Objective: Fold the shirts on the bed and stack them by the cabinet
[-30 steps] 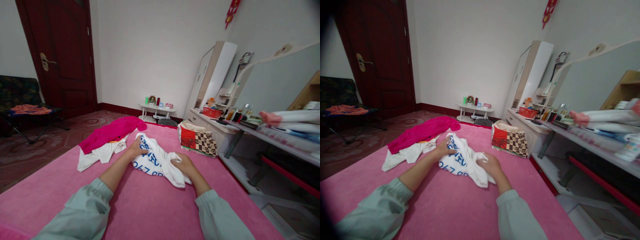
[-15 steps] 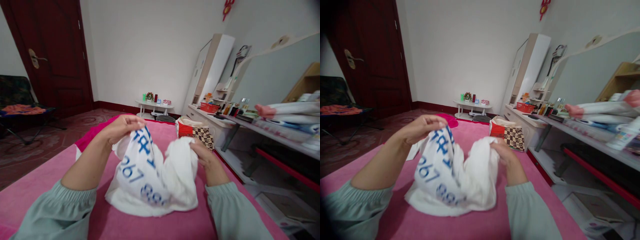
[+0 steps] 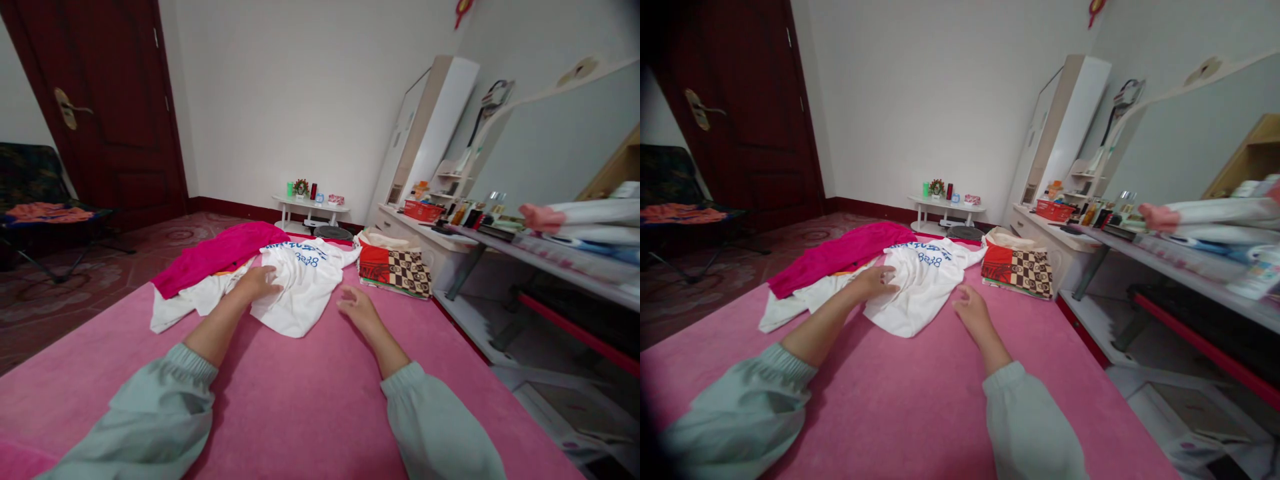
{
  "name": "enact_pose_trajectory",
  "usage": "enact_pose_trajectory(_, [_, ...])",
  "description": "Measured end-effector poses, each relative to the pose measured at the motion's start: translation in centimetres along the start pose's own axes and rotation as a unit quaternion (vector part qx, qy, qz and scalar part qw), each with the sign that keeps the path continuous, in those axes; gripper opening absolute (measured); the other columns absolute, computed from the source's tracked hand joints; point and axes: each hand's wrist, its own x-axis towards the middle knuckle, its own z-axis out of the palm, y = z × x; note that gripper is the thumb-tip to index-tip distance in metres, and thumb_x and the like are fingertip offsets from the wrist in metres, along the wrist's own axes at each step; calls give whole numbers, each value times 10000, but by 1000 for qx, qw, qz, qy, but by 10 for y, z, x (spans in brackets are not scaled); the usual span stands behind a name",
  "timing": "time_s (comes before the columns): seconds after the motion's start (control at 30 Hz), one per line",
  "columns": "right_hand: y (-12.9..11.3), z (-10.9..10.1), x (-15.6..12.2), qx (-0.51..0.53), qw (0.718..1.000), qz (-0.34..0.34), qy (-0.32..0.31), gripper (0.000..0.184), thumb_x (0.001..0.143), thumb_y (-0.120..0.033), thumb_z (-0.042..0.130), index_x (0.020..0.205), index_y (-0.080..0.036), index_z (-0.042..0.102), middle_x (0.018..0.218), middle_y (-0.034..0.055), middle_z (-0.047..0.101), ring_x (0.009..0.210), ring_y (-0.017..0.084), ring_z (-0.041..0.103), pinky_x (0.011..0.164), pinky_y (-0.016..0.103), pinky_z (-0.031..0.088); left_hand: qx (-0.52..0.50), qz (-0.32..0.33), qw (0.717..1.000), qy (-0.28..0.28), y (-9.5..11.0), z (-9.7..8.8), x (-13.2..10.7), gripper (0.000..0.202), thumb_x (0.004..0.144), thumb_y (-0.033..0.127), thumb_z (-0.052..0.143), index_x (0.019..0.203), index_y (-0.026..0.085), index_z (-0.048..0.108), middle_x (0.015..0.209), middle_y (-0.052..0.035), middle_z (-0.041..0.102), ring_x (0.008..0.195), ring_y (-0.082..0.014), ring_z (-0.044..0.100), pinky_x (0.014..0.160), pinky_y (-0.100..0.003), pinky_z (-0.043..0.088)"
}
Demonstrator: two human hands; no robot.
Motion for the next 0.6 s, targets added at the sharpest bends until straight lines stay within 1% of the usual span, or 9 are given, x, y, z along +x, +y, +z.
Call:
enact_pose_trajectory(0.07, [3, 3, 0, -13, 999, -29, -6, 445, 604, -274, 647, 1032, -153, 637, 1040, 109, 674, 966, 250, 635, 793, 377, 525, -15, -17, 1000, -12, 8, -1, -4, 529, 417, 209, 820, 933, 200, 709, 859, -72, 706, 875, -274, 654, 732, -285, 472])
enact_pose_trajectory(0.13, [4, 3, 0, -24, 999, -42, -13, 407, 621, -261, 628, 1015, -161, 641, 1004, 96, 680, 922, 236, 646, 797, 382, 527, -41, -23, 999, -27, 22, -3, -7, 438, 464, 212, 778, 894, 183, 701, 803, -60, 703, 785, -242, 661, 667, -269, 477])
enact_pose_trajectory(0.23, [0, 5, -2, -51, 997, -55, -13, 506, 623, -219, 623, 1125, -157, 604, 1148, 124, 629, 924, 231, 641, 814, 404, 528, -197, -13, 980, -35, 51, -12, -14, 397, 579, 306, 710, 947, 161, 673, 799, -57, 706, 688, -198, 657, 608, -261, 486])
enact_pose_trajectory(0.33, [-11, 17, -9, -134, 978, -156, -20, 672, 613, -116, 595, 1277, -199, 527, 1441, 121, 406, 1185, 252, 520, 993, 442, 436, -366, 13, 930, -25, 82, -25, -25, 380, 557, 318, 729, 882, 133, 663, 752, -57, 699, 612, -174, 633, 557, -247, 473])
enact_pose_trajectory(0.4, [-19, 29, -18, -200, 946, -248, -56, 760, 629, -41, 526, 1362, -231, 457, 1509, 82, 321, 1343, 240, 352, 1104, 441, 310, -392, 21, 920, -25, 98, -31, -33, 343, 528, 296, 746, 811, 123, 656, 682, -46, 681, 560, -159, 609, 523, -237, 456])
enact_pose_trajectory(0.43, [-23, 35, -22, -223, 931, -278, -83, 795, 637, -13, 491, 1396, -239, 416, 1502, 73, 340, 1366, 228, 311, 1121, 433, 277, -393, 19, 919, -28, 104, -31, -36, 336, 521, 285, 750, 798, 121, 654, 658, -40, 674, 544, -155, 601, 513, -234, 452])
enact_pose_trajectory(0.5, [-29, 45, -30, -255, 911, -297, -129, 792, 649, 13, 450, 1401, -232, 412, 1397, 83, 478, 1296, 224, 393, 1073, 405, 333, -387, 13, 921, -34, 110, -30, -41, 335, 515, 264, 751, 802, 122, 653, 641, -31, 669, 534, -152, 597, 508, -233, 453])
enact_pose_trajectory(0.57, [-34, 46, -33, -281, 911, -271, -135, 626, 663, -7, 454, 1240, -220, 571, 1158, 83, 628, 1113, 236, 520, 951, 375, 420, -388, 3, 921, -21, 111, -28, -40, 319, 520, 239, 742, 802, 124, 648, 633, -20, 662, 538, -152, 598, 512, -233, 459])
enact_pose_trajectory(0.6, [-37, 43, -32, -284, 919, -250, -111, 508, 668, -28, 462, 1106, -214, 639, 1035, 76, 657, 1015, 235, 553, 889, 362, 441, -399, -6, 917, -5, 109, -27, -38, 296, 527, 223, 730, 793, 126, 641, 628, -15, 655, 543, -151, 597, 517, -234, 464])
